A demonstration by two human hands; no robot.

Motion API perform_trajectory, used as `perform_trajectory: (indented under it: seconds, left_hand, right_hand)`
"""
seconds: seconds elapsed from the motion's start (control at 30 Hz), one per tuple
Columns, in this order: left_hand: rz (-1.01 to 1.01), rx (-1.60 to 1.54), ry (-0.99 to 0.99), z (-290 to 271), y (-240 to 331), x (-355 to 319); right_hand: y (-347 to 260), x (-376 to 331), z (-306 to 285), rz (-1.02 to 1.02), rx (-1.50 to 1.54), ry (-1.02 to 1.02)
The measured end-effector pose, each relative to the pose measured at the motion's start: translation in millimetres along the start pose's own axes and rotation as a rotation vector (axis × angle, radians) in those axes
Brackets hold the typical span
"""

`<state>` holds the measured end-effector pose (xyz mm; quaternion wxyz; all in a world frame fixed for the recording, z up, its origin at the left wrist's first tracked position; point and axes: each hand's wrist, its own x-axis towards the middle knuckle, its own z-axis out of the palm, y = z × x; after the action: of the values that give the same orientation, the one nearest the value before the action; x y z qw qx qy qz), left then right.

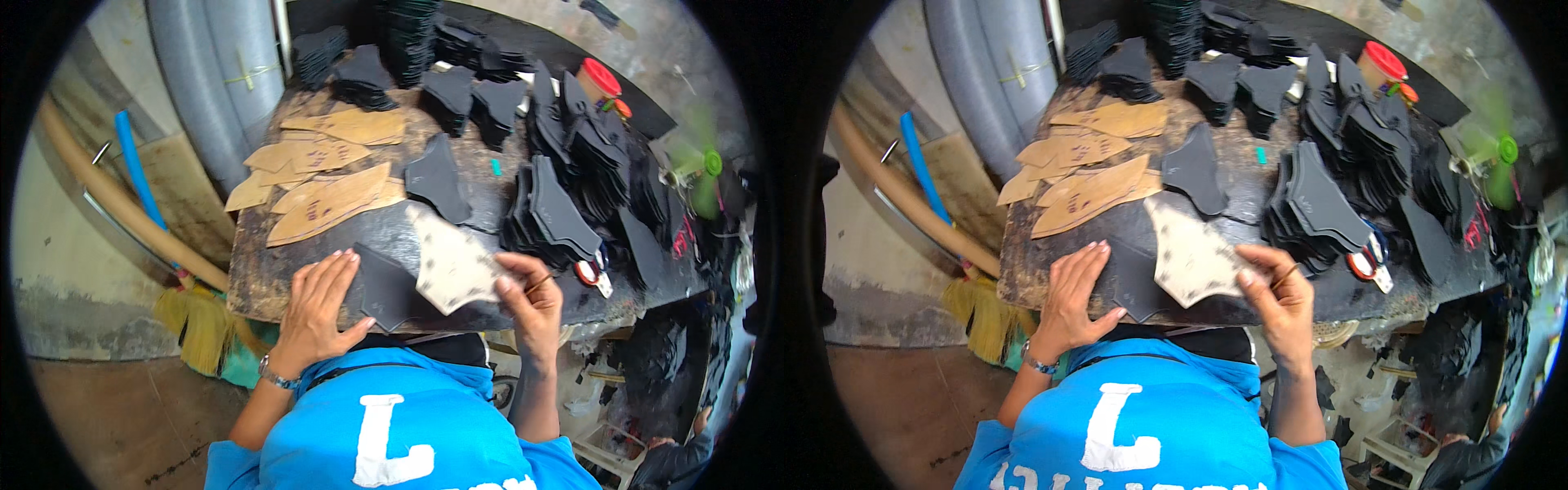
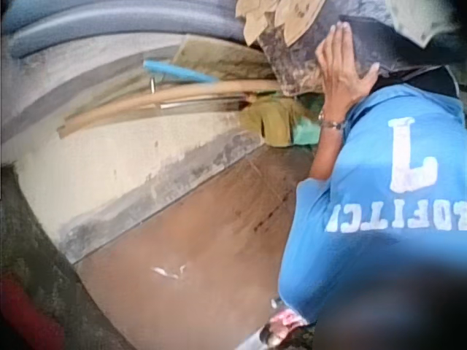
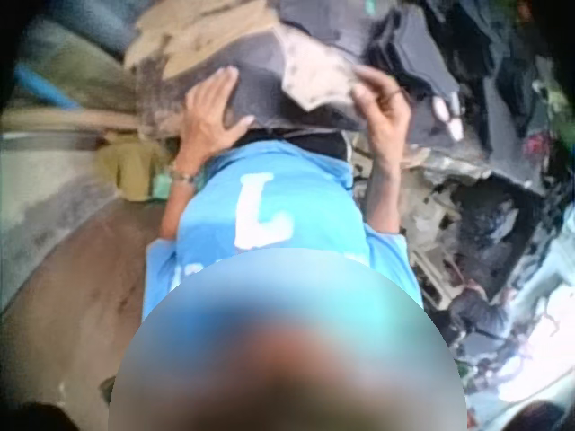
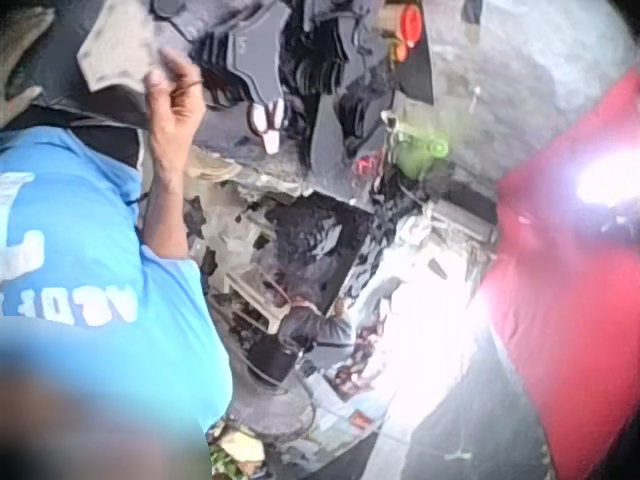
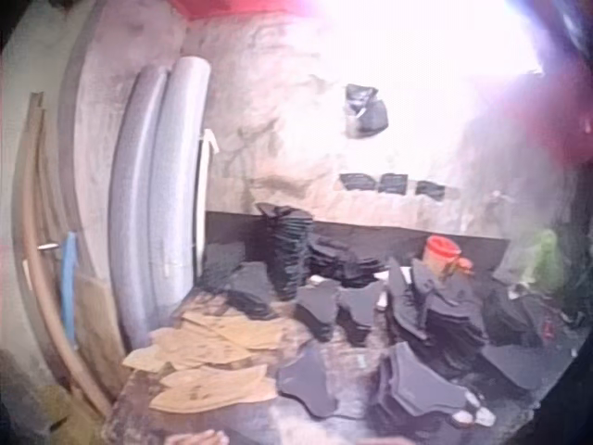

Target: The person places a white paper template on a black rubber piece and uses a pencil to trace its outline. They then remove the template, pick up a pair of scissors, and set them down. The person repeats the tracing process on another rubber piece and stacks the marked pieces with others on the table.

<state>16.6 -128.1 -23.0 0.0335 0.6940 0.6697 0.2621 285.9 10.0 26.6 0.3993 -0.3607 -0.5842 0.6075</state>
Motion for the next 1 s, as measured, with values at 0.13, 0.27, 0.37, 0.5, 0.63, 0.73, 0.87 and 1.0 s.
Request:
perform_trajectory:
  seconds: [0.13, 0.27, 0.37, 0.5, 0.63, 0.73, 0.87, 1.0]
  left_hand:
    - [-0.006, 0.007, -0.006, -1, 0, -2]
    - [-0.003, 0.004, -0.027, -1, 0, -1]
    - [-0.021, -0.045, 0.0, 0, 0, -2]
    - [-0.024, -0.047, -0.011, -3, -2, -2]
    - [0.04, 0.062, -0.037, -3, -1, 0]
    - [0.004, 0.015, -0.035, -2, 2, 1]
    - [-0.007, 0.023, -0.055, -1, 3, 1]
    - [-0.016, 0.046, -0.081, 0, 2, 2]
  right_hand:
    - [28, -2, 26, 0.193, -0.139, -0.157]
    - [36, -7, 41, -0.042, -0.569, -0.18]
    - [37, -10, 49, -0.125, -0.692, -0.13]
    - [36, -12, 54, -0.102, -0.805, -0.105]
    - [37, -11, 58, -0.103, -0.858, -0.084]
    - [37, -11, 59, -0.158, -0.888, -0.092]
    - [37, -10, 60, -0.208, -0.914, -0.104]
    - [37, -10, 60, -0.221, -0.943, -0.114]
